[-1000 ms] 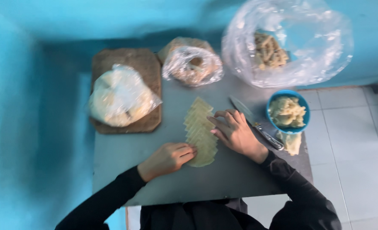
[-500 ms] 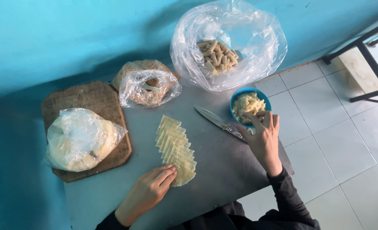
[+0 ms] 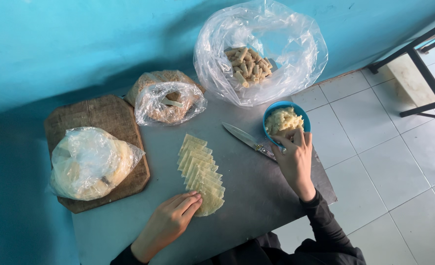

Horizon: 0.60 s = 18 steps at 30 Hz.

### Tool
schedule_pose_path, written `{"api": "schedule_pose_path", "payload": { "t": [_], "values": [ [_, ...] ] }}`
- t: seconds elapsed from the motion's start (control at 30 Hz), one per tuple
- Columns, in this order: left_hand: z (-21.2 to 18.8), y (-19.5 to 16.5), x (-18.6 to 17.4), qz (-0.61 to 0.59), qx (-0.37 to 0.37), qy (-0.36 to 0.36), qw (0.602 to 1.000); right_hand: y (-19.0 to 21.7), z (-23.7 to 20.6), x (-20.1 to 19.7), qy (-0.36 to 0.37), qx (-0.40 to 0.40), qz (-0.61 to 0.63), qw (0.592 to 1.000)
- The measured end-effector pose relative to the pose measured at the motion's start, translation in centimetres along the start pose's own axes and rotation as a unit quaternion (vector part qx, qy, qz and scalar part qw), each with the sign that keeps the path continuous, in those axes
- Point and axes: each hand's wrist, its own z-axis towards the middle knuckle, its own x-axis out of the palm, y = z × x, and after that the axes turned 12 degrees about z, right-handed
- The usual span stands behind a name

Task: The person takes triangular pieces of dough from a plastic-wrapped dough ball and places them one at a time in overlapping rows on a metal table, building up a woven diamond-shaped lattice pattern. Near the end, the person uses a spoon to scoop filling from a blue bowl and places it onto the dough pieces.

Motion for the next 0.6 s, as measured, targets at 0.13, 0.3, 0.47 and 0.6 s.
{"api": "schedule_pose_path", "payload": {
  "t": [0.13, 0.3, 0.47, 0.6],
  "values": [
    [0.2, 0.0, -0.2, 0.001, 0.003, -0.008, 1.0, 0.1, -0.1, 0.1, -0.019, 0.013, 0.018, 1.0],
    [0.4, -0.1, -0.7, 0.002, 0.009, 0.001, 1.0, 1.0, -0.1, -0.7, -0.03, 0.014, 0.046, 0.998],
    [0.2, 0.1, -0.6, 0.025, 0.022, -0.015, 0.999, 2.7, -0.3, -1.4, 0.01, -0.041, 0.055, 0.998],
    [-0.2, 0.5, 0.1, 0.04, 0.033, -0.016, 0.999, 4.4, -0.9, -0.8, 0.165, -0.148, 0.127, 0.967]
  ]
}}
